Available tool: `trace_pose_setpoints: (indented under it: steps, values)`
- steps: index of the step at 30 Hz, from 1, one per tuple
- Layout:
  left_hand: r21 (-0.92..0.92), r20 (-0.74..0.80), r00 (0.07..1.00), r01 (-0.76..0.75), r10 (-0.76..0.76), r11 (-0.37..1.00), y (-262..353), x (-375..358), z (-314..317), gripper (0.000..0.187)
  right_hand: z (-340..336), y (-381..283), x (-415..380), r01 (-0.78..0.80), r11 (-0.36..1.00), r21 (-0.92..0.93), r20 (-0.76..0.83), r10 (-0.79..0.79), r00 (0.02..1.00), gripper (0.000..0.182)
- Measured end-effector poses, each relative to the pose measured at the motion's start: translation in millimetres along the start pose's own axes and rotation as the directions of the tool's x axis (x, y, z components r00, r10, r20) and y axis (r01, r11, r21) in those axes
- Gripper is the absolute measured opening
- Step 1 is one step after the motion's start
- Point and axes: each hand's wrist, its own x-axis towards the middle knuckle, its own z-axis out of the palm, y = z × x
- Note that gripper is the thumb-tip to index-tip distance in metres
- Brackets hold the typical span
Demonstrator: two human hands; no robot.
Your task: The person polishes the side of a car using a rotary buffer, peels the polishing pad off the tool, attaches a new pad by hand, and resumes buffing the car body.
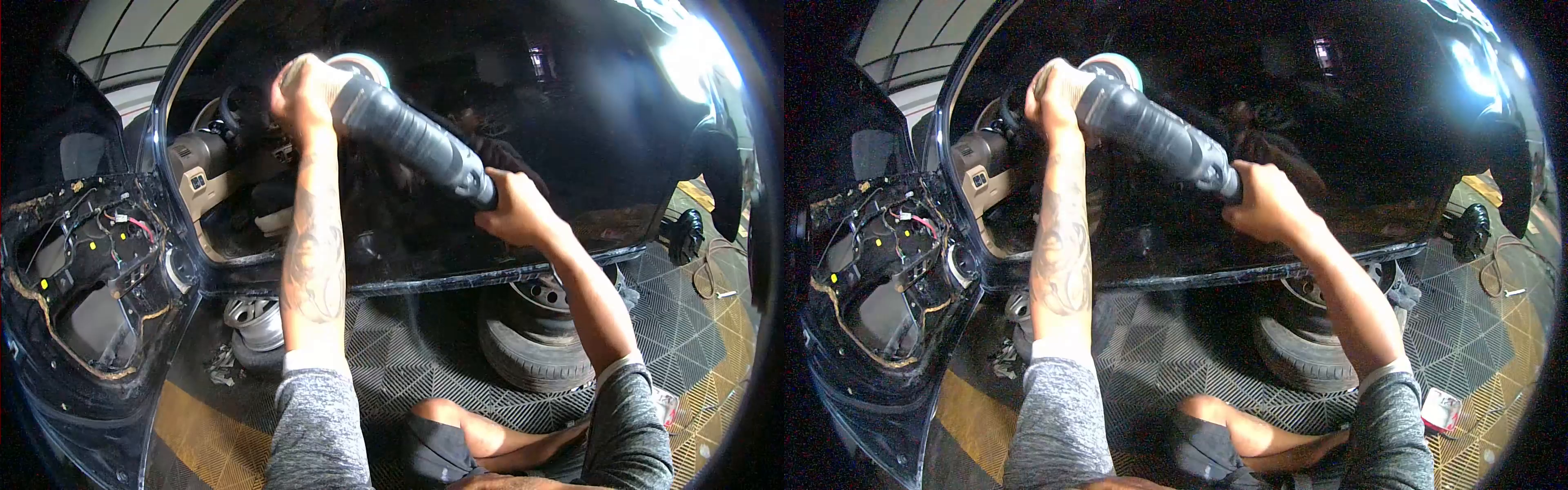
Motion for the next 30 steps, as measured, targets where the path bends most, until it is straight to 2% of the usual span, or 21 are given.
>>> trace_pose_setpoints:
  steps: [1,3,4,6,9,11,13,14,15,17,19,20,21,25,27,30]
  values:
    - [0.028,0.007,1.000,-0.012,0.012,1.000,7,5,11,0.049,-6,-1,7,0.020,1.000,-0.001,0.000,-0.020,1.000,0.043]
    - [0.067,-0.006,0.999,-0.041,0.041,0.997,29,10,37,0.048,-21,-10,20,-0.033,0.998,0.056,0.023,0.032,0.999,0.040]
    - [0.079,-0.028,0.998,-0.053,0.055,0.995,35,11,48,0.047,-26,-11,26,0.001,1.000,0.031,-0.002,-0.001,1.000,0.040]
    - [-0.049,0.063,0.998,0.034,-0.031,0.998,-19,63,45,0.023,-33,-12,37,0.010,1.000,-0.013,-0.012,-0.010,1.000,0.039]
    - [-0.141,0.069,0.997,-0.031,0.041,0.990,-22,68,34,0.009,-41,-13,45,0.006,0.997,-0.075,0.045,-0.003,0.999,0.040]
    - [-0.177,0.060,0.975,-0.200,0.214,0.964,-27,66,27,0.012,-36,-4,37,0.015,0.998,-0.067,0.033,-0.013,0.999,0.040]
    - [-0.212,0.041,0.996,-0.071,0.082,0.975,-4,23,14,0.010,-29,4,25,-0.009,0.999,-0.049,0.075,0.013,0.997,0.041]
    - [-0.171,0.030,0.999,-0.026,0.031,0.985,-9,9,4,0.029,-24,9,17,-0.031,0.999,-0.033,0.103,0.035,0.994,0.042]
    - [-0.131,0.000,1.000,-0.031,0.031,0.991,-9,-7,-5,0.035,-17,17,9,-0.043,0.999,-0.029,0.119,0.047,0.992,0.042]
    - [-0.049,-0.060,0.998,-0.033,0.030,0.998,-7,-41,-22,0.048,-3,31,-6,0.053,0.998,-0.036,0.091,-0.049,0.995,0.042]
    - [-0.162,-0.057,0.997,0.036,-0.046,0.986,-4,-74,-37,0.049,4,34,-26,-0.001,1.000,-0.007,0.117,0.002,0.993,0.044]
    - [-0.152,-0.078,0.995,0.043,-0.056,0.987,0,-90,-43,0.052,9,40,-34,-0.007,1.000,-0.020,0.133,0.009,0.991,0.043]
    - [-0.132,-0.148,0.988,0.017,-0.037,0.991,1,-108,-47,0.035,14,46,-43,-0.013,0.999,-0.032,0.146,0.017,0.989,0.043]
    - [-0.050,-0.216,0.971,0.091,-0.100,0.995,12,-164,-74,0.040,34,63,-74,-0.058,0.992,-0.115,0.209,0.081,0.975,0.041]
    - [0.011,-0.261,0.961,0.100,-0.094,0.995,4,-189,-93,0.044,44,73,-89,-0.029,0.988,-0.150,0.219,0.062,0.974,0.041]
    - [-0.003,-0.256,0.953,0.167,-0.162,0.986,-4,-224,-117,0.044,60,85,-108,-0.055,0.972,-0.230,0.255,0.115,0.960,0.045]
